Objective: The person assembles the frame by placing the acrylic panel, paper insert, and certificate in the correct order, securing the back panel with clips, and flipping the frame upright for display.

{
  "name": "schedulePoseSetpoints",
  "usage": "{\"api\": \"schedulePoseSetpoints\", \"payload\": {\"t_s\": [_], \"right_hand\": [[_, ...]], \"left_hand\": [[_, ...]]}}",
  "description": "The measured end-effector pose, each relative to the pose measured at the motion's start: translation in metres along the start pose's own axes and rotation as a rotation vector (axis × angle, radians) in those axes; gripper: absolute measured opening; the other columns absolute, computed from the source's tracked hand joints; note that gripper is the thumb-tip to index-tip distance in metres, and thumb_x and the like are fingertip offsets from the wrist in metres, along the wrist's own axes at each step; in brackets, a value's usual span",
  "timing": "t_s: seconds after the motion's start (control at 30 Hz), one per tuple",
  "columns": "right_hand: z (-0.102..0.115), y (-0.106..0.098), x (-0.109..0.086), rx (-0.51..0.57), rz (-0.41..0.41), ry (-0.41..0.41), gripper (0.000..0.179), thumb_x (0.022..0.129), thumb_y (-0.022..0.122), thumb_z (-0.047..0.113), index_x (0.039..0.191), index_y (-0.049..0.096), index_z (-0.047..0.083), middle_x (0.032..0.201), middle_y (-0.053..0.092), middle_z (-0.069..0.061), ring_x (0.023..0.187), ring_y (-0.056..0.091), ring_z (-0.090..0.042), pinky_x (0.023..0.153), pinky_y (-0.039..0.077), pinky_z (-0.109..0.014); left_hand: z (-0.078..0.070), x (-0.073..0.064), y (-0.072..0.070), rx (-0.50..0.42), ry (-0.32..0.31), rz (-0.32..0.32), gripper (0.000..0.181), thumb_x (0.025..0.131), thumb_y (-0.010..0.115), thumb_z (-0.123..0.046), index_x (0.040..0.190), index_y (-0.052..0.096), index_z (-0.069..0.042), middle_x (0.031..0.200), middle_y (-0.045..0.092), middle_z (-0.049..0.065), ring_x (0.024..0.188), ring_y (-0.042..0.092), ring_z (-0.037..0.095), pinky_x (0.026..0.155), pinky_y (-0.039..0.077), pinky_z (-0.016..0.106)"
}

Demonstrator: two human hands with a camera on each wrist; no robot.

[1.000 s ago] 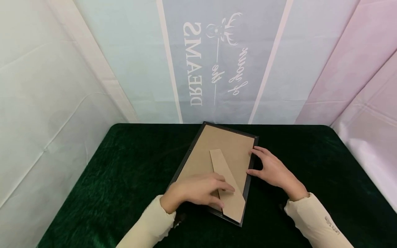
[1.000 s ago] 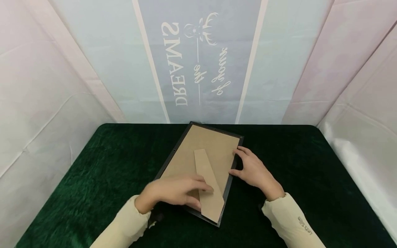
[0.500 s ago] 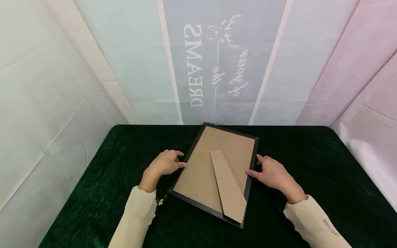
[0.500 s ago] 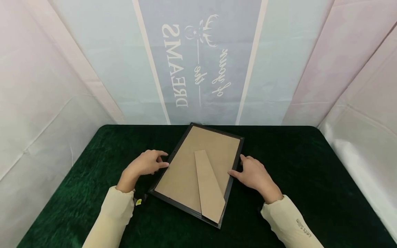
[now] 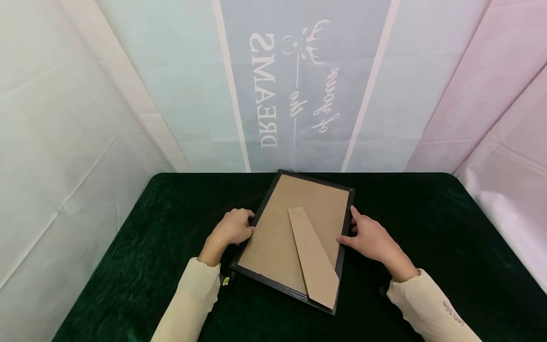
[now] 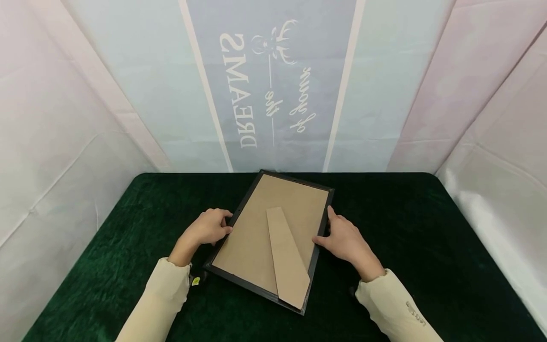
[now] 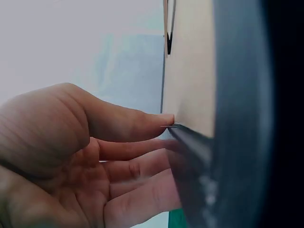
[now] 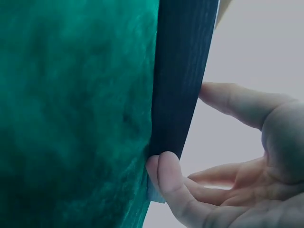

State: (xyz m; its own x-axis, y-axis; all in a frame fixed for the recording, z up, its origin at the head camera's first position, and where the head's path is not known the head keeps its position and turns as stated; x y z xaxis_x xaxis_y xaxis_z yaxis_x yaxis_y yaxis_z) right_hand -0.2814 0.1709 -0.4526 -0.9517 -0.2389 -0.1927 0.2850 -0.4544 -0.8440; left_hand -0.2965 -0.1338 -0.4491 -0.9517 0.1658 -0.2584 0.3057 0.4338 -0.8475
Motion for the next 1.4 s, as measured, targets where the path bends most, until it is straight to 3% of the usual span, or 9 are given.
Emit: {"api": "schedulePoseSetpoints", "payload": {"t_s": [0.13,0.33,0.6,0.7,0.93,1.13,1.23,1.33,1.4], "right_hand": [[0.002,-0.001,-0.001,0.045,0.005,-0.017,0.101,0.089,0.074,0.035,0.158,0.01,-0.002,0.133,0.056,-0.031,0.114,0.062,-0.039,0.087,0.056,-0.049],[0.003,0.001,0.001,0.115,-0.011,-0.071,0.097,0.086,0.076,0.022,0.16,0.014,0.007,0.135,0.053,-0.034,0.108,0.065,-0.037,0.079,0.058,-0.044],[-0.003,0.004,0.007,0.354,0.021,-0.182,0.087,0.092,0.065,0.002,0.16,0.011,0.006,0.163,0.017,-0.027,0.143,0.034,-0.048,0.108,0.042,-0.054],[-0.006,0.005,0.01,0.377,0.029,-0.162,0.086,0.093,0.065,0.005,0.159,0.01,0.002,0.163,0.018,-0.026,0.145,0.032,-0.046,0.109,0.039,-0.052],[-0.013,-0.001,0.01,0.202,-0.02,-0.033,0.073,0.094,0.067,0.02,0.154,0.03,-0.002,0.146,0.048,-0.029,0.129,0.054,-0.043,0.095,0.054,-0.05],[-0.01,-0.007,0.008,0.148,-0.033,-0.019,0.068,0.094,0.066,0.019,0.152,0.036,0.001,0.144,0.05,-0.029,0.125,0.057,-0.042,0.091,0.056,-0.048],[0.01,-0.014,-0.001,0.037,-0.106,-0.1,0.061,0.093,0.066,0.018,0.147,0.045,0.0,0.146,0.047,-0.029,0.129,0.051,-0.045,0.099,0.05,-0.055],[0.05,-0.016,-0.019,-0.094,-0.209,-0.251,0.053,0.089,0.071,0.017,0.138,0.056,0.002,0.147,0.048,-0.026,0.134,0.045,-0.046,0.106,0.04,-0.063],[0.077,-0.006,-0.032,-0.14,-0.212,-0.335,0.049,0.087,0.075,0.02,0.132,0.063,0.006,0.143,0.054,-0.019,0.133,0.048,-0.04,0.107,0.04,-0.061]], "left_hand": [[-0.002,-0.003,0.005,-0.054,-0.022,0.025,0.043,0.096,0.065,-0.015,0.136,0.055,-0.001,0.066,0.062,0.005,0.046,0.061,0.016,0.048,0.051,0.028],[-0.006,-0.013,0.015,-0.102,-0.051,0.033,0.047,0.097,0.063,-0.015,0.139,0.05,0.001,0.066,0.063,0.005,0.047,0.062,0.015,0.049,0.052,0.027],[-0.005,-0.018,0.018,-0.179,-0.064,-0.018,0.051,0.097,0.063,-0.015,0.141,0.047,0.004,0.057,0.062,0.005,0.047,0.063,0.012,0.047,0.05,0.026],[-0.005,-0.017,0.018,-0.198,-0.06,-0.036,0.051,0.097,0.064,-0.015,0.141,0.047,0.005,0.058,0.063,0.004,0.048,0.064,0.011,0.046,0.049,0.026],[-0.005,-0.013,0.017,-0.214,-0.062,-0.058,0.051,0.097,0.064,-0.016,0.141,0.048,0.004,0.059,0.063,0.003,0.048,0.065,0.011,0.048,0.05,0.026],[-0.005,-0.011,0.02,-0.224,-0.055,-0.054,0.052,0.097,0.064,-0.018,0.141,0.048,0.003,0.056,0.063,0.005,0.048,0.064,0.011,0.046,0.049,0.026],[-0.007,-0.009,0.023,-0.224,-0.046,-0.042,0.052,0.097,0.064,-0.018,0.141,0.048,0.003,0.057,0.063,0.004,0.048,0.064,0.011,0.047,0.05,0.026],[-0.008,-0.008,0.025,-0.227,-0.046,-0.03,0.051,0.096,0.065,-0.018,0.14,0.048,0.003,0.06,0.064,0.003,0.049,0.065,0.011,0.049,0.052,0.026],[-0.009,-0.007,0.025,-0.228,-0.039,-0.03,0.05,0.096,0.066,-0.017,0.139,0.049,0.003,0.063,0.065,0.002,0.05,0.065,0.011,0.052,0.054,0.027]]}}
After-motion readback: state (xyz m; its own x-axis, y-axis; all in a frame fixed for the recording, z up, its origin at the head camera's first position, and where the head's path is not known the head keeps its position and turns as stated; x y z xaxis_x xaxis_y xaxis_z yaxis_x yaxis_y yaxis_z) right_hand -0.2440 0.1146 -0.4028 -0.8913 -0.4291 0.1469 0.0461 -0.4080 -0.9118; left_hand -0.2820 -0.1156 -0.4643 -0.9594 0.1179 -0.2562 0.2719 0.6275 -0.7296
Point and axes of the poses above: each hand's wrist, its own x-axis towards the middle knuckle, its own y-axis out of the palm, z = x × y, the point moved 10 cm from there along x, towards the middle knuckle
